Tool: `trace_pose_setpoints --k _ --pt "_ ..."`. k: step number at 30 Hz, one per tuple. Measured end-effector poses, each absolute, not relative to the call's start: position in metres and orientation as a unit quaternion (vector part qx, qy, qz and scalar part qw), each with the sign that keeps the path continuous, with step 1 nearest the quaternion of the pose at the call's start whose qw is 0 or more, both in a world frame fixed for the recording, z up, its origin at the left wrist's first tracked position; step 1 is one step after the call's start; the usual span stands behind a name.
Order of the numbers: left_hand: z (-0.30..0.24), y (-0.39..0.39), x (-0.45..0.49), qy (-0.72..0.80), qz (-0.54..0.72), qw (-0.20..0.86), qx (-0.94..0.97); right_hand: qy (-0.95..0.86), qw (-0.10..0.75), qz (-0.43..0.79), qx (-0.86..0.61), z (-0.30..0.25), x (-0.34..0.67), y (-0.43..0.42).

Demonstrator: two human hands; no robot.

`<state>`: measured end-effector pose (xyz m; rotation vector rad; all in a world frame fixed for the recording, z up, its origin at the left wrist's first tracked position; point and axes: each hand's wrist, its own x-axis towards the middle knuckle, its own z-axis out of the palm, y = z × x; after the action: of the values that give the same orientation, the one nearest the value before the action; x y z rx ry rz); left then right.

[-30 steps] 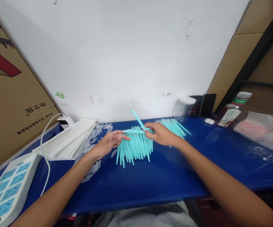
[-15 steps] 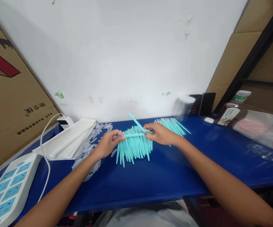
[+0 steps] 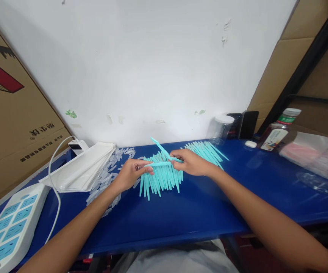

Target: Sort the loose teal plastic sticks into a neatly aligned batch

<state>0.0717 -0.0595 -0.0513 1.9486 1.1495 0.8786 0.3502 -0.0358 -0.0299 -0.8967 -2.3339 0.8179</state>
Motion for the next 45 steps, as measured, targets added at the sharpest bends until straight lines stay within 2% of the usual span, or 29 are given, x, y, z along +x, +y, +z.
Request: trace_pose_setpoints --k 12,22,26,31,34,41,45 --pt "-0.050 -0.068 0.079 0.442 0.323 0.358 0.756 -0.856 0.260 0.323 -0.308 -0.036 0.342 -0.041" --pt "-0.054 -0.060 0.074 0.440 0.396 0.377 0.712 -0.837 0.323 0.236 -0.374 -0.032 0.349 -0.032" --pt "-0.054 -0.059 0.075 0.443 0.389 0.365 0.721 -0.838 0.324 0.229 -0.374 -0.033 0.348 -0.032" --pt "-0.055 -0.057 0.074 0.426 0.385 0.398 0.716 -0.843 0.327 0.223 -0.365 -0.036 0.344 -0.034" --pt "-0.055 -0.057 0.073 0.426 0.385 0.399 0.715 -0.841 0.327 0.232 -0.364 -0.035 0.344 -0.036" --pt "-0.052 -0.061 0.072 0.439 0.369 0.321 0.754 -0.817 0.341 0.303 -0.353 -0.031 0.340 -0.043" --pt "-0.047 -0.065 0.074 0.446 0.384 0.367 0.721 -0.802 0.366 0.320 -0.346 -0.033 0.338 -0.043"
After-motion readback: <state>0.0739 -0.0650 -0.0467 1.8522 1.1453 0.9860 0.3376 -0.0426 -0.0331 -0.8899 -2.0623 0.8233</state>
